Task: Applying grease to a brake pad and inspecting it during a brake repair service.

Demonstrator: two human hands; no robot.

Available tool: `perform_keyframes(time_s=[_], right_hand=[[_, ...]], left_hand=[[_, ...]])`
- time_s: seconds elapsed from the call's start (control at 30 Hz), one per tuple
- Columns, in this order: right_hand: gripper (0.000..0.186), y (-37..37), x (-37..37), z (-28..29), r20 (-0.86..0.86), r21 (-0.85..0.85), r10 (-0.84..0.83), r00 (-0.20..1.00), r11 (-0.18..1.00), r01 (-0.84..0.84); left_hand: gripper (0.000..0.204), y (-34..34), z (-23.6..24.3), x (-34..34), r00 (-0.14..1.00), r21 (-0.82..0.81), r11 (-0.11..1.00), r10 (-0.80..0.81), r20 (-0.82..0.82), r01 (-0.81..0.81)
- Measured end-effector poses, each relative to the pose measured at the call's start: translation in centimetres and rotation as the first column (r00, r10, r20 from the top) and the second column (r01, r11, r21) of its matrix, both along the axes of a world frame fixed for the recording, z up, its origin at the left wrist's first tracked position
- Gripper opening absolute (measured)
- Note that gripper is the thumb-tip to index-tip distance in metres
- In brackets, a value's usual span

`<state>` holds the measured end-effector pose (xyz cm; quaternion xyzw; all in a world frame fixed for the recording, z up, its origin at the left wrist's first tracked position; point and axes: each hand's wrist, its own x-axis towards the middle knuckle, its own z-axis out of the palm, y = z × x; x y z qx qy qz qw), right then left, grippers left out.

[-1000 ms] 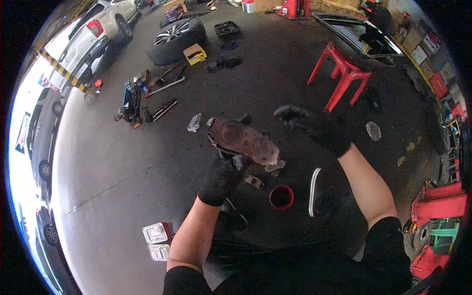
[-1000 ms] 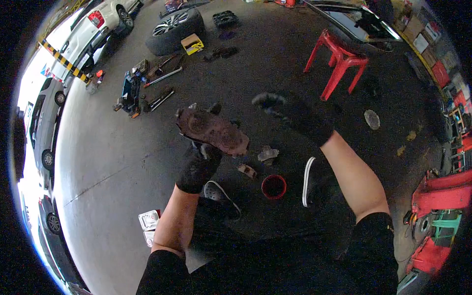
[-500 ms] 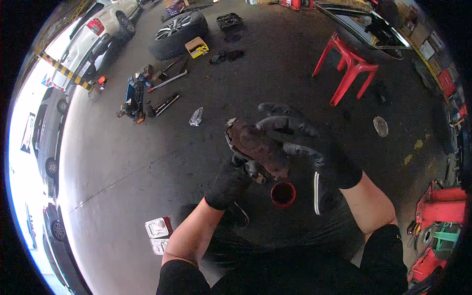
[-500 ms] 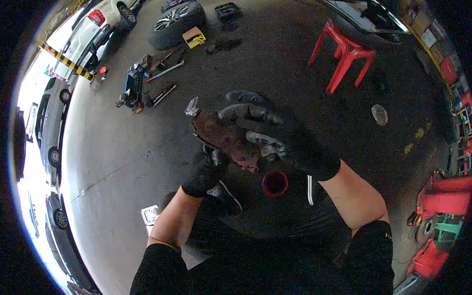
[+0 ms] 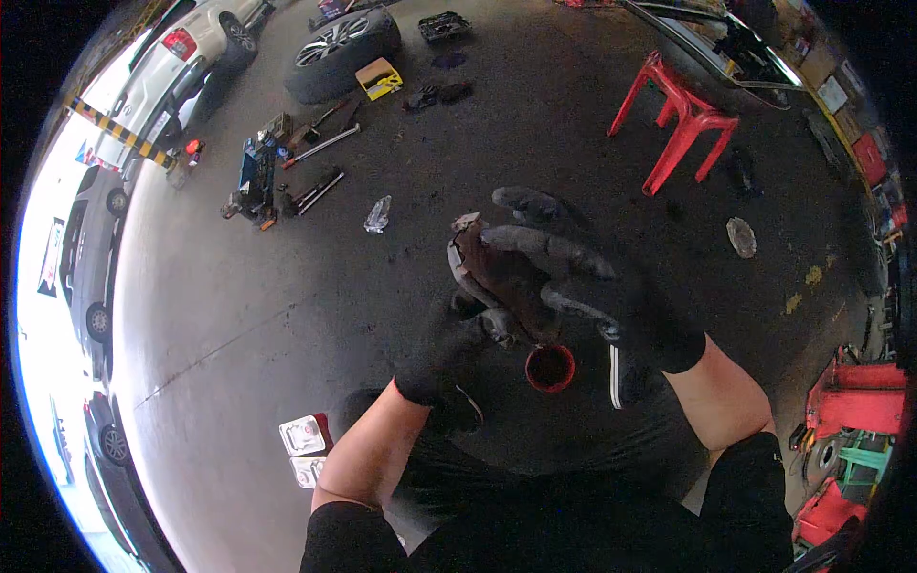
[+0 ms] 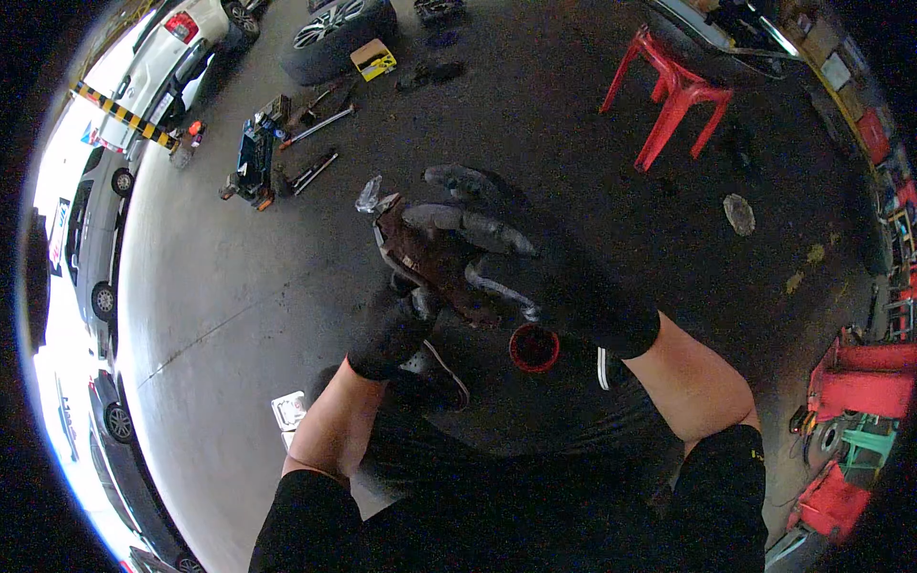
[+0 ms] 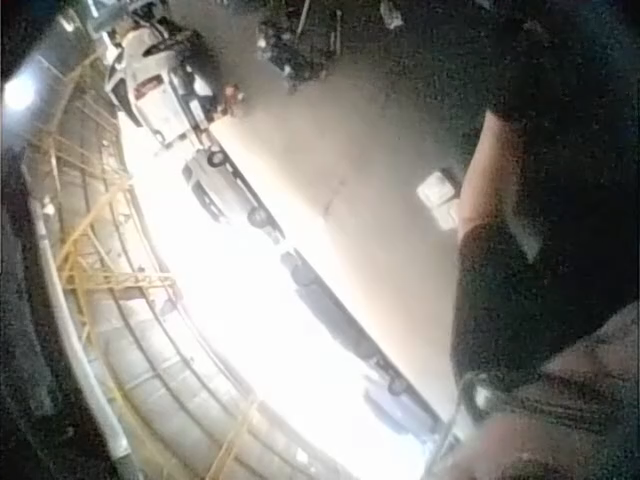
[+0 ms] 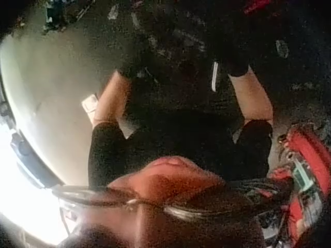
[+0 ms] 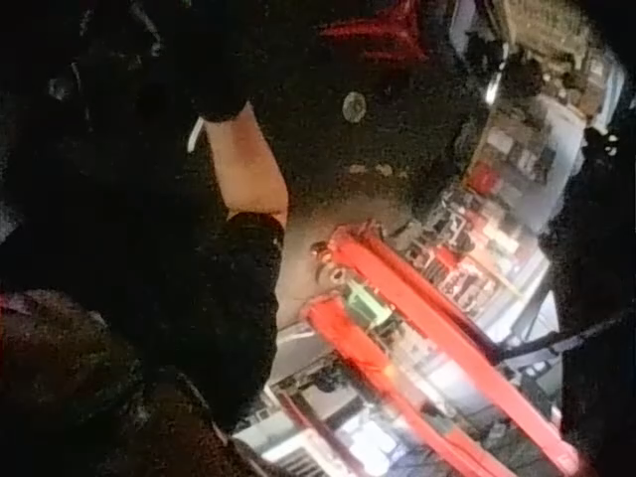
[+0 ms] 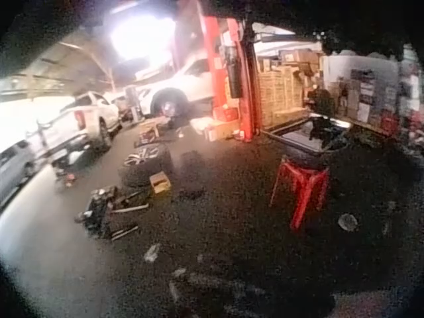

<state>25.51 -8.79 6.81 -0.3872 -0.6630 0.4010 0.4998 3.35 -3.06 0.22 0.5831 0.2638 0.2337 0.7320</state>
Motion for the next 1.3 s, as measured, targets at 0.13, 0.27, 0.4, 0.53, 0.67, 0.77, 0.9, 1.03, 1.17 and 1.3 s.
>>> perform_keyframes(time_s=[0.13, 0.27, 0.4, 0.53, 0.67, 0.77, 0.9, 1.03, 1.17, 1.3], right_hand=[[0.053, 0.2, -0.1, 0.1, 0.322, 0.209, -0.085, 0.943, 0.978, 0.017], [0.051, -0.1, -0.5, 1.0, 0.371, 0.194, -0.088, 0.924, 0.981, 0.016], [0.048, -0.1, -0.1, 0.7, 0.381, 0.204, -0.076, 0.921, 0.979, -0.004], [0.050, 0.3, 0.5, 0.5, 0.269, 0.213, -0.104, 0.957, 0.976, 0.046], [0.053, -0.2, -0.3, 0.8, 0.321, 0.253, -0.138, 0.937, 0.966, 0.056], [0.050, -0.1, 0.9, 1.1, 0.319, 0.286, -0.121, 0.940, 0.958, 0.026], [0.047, 0.2, 1.9, 1.1, 0.161, 0.174, -0.134, 0.978, 0.979, 0.105], [0.041, -0.2, 1.8, 1.0, 0.404, 0.359, -0.365, 0.839, 0.907, 0.222], [0.039, -0.6, 1.4, 1.5, 0.408, 0.317, -0.380, 0.830, 0.912, 0.262], [0.050, 0.6, 1.8, -0.3, 0.444, 0.469, -0.395, 0.804, 0.867, 0.168]], left_hand=[[0.057, -0.3, 1.0, 0.4, 0.988, -0.188, 0.982, 0.041, 0.149, -0.012], [0.065, -0.3, 0.9, 0.0, 0.986, -0.125, 0.992, 0.029, 0.164, -0.008], [0.075, 0.0, 0.7, -0.6, 0.981, -0.197, 0.980, 0.008, 0.196, 0.032], [0.082, -0.3, 0.5, 0.1, 0.980, -0.146, 0.987, -0.032, 0.196, 0.061], [0.082, -0.3, -0.5, -0.2, 0.966, -0.125, 0.991, -0.012, 0.258, 0.046], [0.082, 0.2, 0.1, -0.8, 0.995, -0.265, 0.960, -0.082, 0.060, 0.095], [0.082, -0.2, -2.1, 0.1, 0.977, -0.263, 0.964, 0.008, 0.213, 0.050], [0.086, 0.9, -2.9, 0.3, 0.762, -0.538, 0.652, -0.095, 0.641, 0.534], [0.090, 0.0, -3.3, -0.6, 0.928, -0.498, 0.831, -0.058, 0.368, 0.249], [0.089, -0.2, -1.2, -0.6, 0.927, -0.436, 0.879, -0.015, 0.375, 0.191]])
